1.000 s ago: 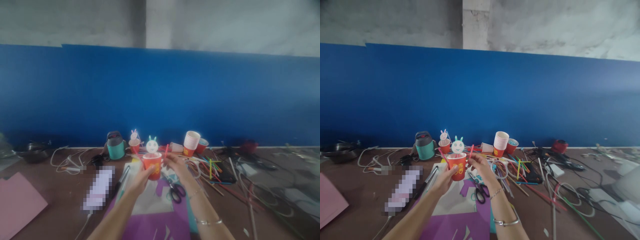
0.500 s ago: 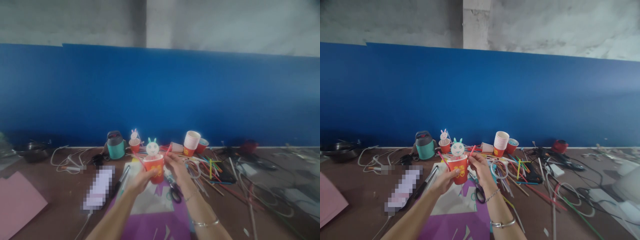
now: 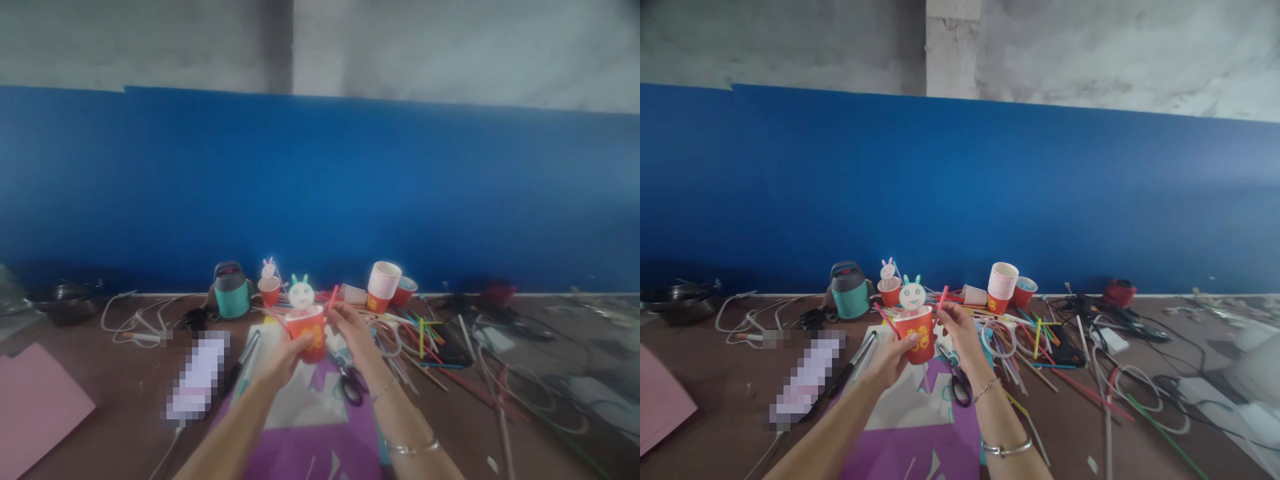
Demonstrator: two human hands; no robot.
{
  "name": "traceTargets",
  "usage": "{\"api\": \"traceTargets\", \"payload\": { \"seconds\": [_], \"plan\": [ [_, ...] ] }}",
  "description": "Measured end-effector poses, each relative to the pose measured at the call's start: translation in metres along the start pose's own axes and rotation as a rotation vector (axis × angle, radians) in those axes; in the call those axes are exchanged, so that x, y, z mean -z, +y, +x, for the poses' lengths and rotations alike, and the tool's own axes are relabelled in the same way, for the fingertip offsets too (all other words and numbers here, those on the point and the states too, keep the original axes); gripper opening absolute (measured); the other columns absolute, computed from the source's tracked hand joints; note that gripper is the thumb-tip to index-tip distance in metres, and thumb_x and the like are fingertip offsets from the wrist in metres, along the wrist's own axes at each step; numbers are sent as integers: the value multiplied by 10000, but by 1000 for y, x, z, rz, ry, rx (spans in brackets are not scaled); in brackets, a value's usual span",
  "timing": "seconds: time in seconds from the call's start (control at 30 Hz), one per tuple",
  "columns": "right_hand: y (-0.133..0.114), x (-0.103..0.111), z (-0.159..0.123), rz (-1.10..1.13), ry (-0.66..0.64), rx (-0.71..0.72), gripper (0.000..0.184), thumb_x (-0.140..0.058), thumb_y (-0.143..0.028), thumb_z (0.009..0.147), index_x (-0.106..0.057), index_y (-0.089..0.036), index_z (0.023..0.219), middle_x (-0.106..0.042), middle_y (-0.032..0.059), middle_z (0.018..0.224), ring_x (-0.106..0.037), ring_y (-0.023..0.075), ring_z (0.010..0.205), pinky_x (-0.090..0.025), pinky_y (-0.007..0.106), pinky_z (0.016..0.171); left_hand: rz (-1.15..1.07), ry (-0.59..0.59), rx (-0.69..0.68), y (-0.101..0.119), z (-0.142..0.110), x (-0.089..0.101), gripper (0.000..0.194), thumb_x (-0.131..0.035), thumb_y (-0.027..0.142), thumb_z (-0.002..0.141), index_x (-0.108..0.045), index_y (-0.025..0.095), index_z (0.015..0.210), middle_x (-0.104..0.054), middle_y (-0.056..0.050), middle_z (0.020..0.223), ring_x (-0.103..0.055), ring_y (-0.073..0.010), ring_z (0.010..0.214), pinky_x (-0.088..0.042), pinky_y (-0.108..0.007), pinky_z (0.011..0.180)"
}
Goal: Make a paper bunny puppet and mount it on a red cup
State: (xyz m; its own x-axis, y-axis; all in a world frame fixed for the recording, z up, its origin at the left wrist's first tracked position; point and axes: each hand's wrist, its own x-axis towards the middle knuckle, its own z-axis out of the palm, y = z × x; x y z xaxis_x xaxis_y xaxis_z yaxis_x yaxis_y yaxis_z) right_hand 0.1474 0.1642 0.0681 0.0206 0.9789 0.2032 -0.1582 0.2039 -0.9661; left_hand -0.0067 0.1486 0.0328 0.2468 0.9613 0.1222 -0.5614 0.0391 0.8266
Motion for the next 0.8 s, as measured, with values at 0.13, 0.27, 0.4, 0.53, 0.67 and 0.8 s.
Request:
{"api": "traceTargets", "payload": {
  "seconds": [0.13,0.27,0.4,0.53,0.67,0.8],
  "plan": [
    [-7,-1,-2,-220,-20,-20,241,-673,-414,682,-696,-175,655,-601,12,578,-499,140,554,-358,251,513,26,62,-125,3,4,0,567,-790,352,681,-596,150,1174,-692,-112,1017,-651,-256,935,-491,-354,841],
    [-11,-4,-5,-422,-43,30,259,-622,-395,727,-732,-168,668,-616,17,563,-513,154,552,-367,260,522,67,92,-155,2,5,2,574,-815,310,642,-608,155,1154,-682,-110,1071,-627,-252,980,-470,-340,870],
    [-13,-5,-6,-480,-51,72,283,-597,-387,754,-732,-159,657,-648,21,571,-518,153,517,-362,258,499,136,79,-147,0,5,5,542,-819,309,634,-630,152,1117,-681,-113,1067,-619,-254,966,-467,-336,853],
    [-17,-3,-8,-595,-85,121,230,-587,-314,759,-725,-163,655,-686,39,598,-596,198,611,-410,269,562,218,52,-108,2,3,4,537,-823,318,625,-632,150,1098,-690,-106,996,-628,-247,889,-478,-319,777],
    [-23,-2,-11,-901,-68,180,138,-589,-206,729,-700,-166,659,-715,69,672,-614,206,655,-400,274,611,255,-9,-108,6,1,-1,552,-811,296,648,-606,159,1143,-681,-107,1017,-623,-250,908,-476,-328,797],
    [-34,-5,-15,-1149,-89,167,109,-587,-173,726,-675,-153,664,-705,99,687,-603,200,633,-347,274,591,266,-43,-102,7,0,-4,592,-815,286,645,-588,157,1176,-678,-115,1032,-620,-256,925,-478,-336,809]
  ]
}}
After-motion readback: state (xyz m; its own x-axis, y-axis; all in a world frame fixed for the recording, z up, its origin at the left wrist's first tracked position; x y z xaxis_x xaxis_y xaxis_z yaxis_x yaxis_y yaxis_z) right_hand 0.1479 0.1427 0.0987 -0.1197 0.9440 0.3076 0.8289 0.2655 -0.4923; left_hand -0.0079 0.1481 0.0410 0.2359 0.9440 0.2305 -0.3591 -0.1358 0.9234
